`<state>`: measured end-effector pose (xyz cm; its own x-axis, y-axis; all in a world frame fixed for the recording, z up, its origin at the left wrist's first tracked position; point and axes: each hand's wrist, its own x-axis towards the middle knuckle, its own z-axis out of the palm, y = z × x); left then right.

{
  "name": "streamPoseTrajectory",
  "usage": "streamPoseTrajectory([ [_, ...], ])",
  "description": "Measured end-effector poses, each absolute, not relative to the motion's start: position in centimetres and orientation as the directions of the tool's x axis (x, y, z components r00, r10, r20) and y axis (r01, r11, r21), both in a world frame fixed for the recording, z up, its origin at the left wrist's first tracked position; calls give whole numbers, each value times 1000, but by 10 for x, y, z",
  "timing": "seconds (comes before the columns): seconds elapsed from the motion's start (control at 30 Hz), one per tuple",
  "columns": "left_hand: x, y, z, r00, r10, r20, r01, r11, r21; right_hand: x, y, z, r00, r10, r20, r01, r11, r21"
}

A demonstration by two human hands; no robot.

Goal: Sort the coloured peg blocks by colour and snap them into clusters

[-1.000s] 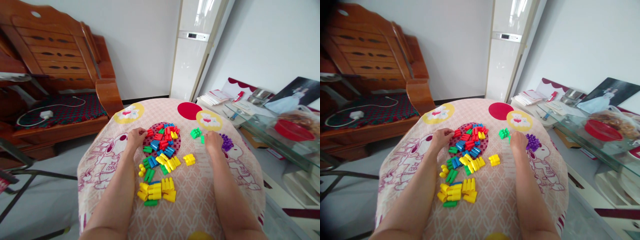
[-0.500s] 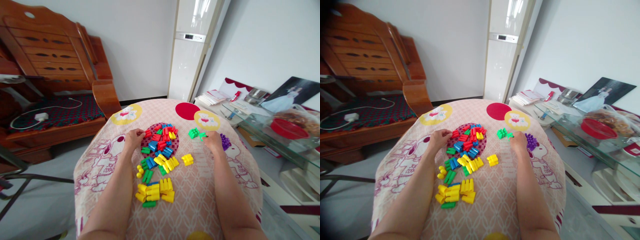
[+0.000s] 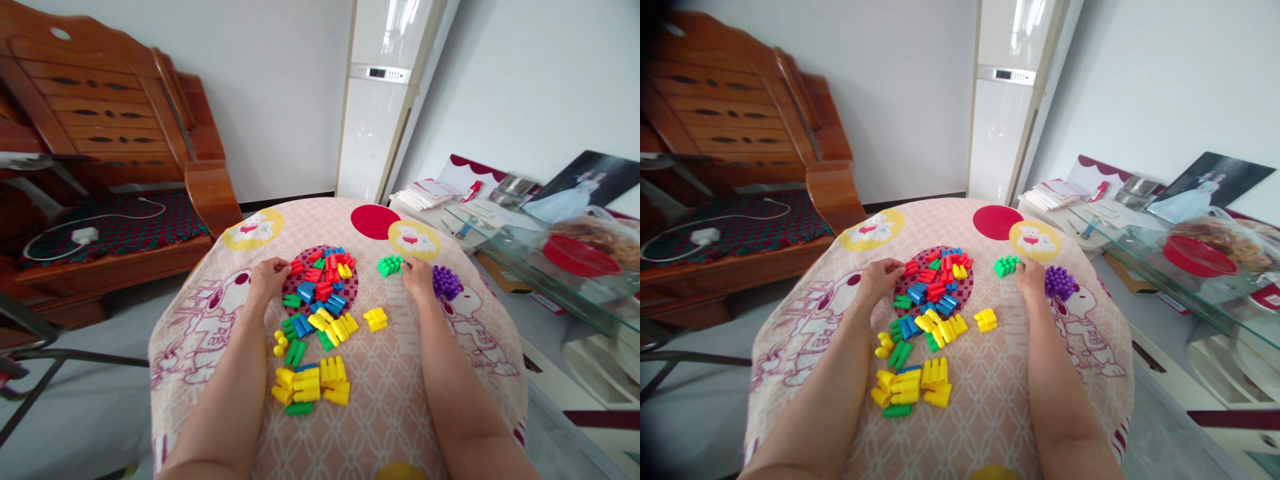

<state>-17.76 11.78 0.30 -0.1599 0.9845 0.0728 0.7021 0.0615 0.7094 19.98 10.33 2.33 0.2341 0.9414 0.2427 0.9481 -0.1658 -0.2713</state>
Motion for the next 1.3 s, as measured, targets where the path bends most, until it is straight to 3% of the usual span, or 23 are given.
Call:
streamPoseTrajectory([
  [0.33, -179, 118, 0, -160, 983, 90, 698, 48, 715, 199, 105, 20, 189, 951, 245, 939, -102, -328],
  [0.53, -176, 116, 1, -177, 980, 96, 686, 53, 726, 181, 92, 41, 255, 863, 436, 915, -70, -396],
  [0.6, -176, 116, 1, -174, 980, 100, 684, 47, 728, 158, 84, 53, 137, 879, 456, 881, 103, -463],
  [0.73, -175, 117, 0, -169, 979, 112, 694, 38, 719, 93, 53, 69, -335, 877, 344, 703, 476, -529],
  [0.83, -175, 116, 0, -171, 978, 117, 687, 33, 726, 52, 25, 71, -642, 749, 163, 641, 641, -421],
  [0.93, -175, 116, 0, -170, 979, 113, 682, 34, 730, 35, 12, 68, -767, 640, 37, 614, 750, -248],
  [1.1, -176, 115, 1, -167, 980, 111, 685, 34, 728, 48, 23, 68, -648, 762, -16, 760, 645, -83],
  [1.2, -176, 116, 0, -167, 980, 111, 687, 35, 726, 53, 21, 80, -603, 796, -44, 797, 600, -60],
  [1.3, -176, 117, -1, -169, 980, 109, 693, 40, 720, 48, 7, 93, -621, 768, -158, 783, 619, -65],
])
